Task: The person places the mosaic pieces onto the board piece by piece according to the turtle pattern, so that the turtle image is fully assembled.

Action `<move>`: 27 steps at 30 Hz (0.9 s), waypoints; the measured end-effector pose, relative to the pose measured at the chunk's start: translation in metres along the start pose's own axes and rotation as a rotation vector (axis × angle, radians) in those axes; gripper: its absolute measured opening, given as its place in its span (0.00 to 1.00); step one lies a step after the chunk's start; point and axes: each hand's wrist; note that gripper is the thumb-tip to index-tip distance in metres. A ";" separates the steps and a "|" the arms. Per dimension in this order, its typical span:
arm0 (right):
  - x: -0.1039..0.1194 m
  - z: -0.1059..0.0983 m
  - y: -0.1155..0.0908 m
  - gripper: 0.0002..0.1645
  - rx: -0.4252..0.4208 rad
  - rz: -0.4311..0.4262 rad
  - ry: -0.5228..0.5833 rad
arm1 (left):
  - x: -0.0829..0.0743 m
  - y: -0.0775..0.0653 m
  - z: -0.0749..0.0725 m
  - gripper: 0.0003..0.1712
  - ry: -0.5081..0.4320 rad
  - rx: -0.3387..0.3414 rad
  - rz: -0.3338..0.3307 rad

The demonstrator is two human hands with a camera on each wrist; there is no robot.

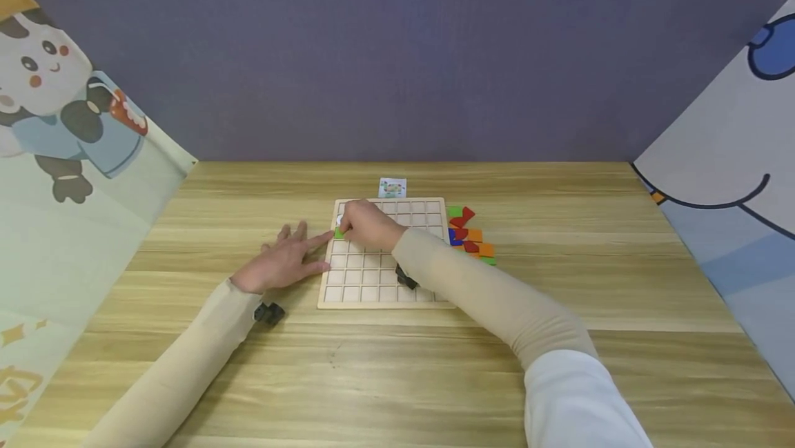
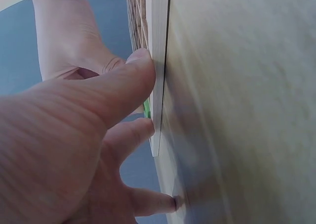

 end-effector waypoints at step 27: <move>-0.136 -0.080 -0.094 0.15 0.011 0.311 0.039 | -0.010 0.010 -0.001 0.41 -0.014 -0.014 -0.006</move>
Point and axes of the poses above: each hand's wrist, its own y-axis towards the middle knuckle, its own z-axis out of the palm, x = y × z, and after that the axes turned 13 degrees about -y, right-handed
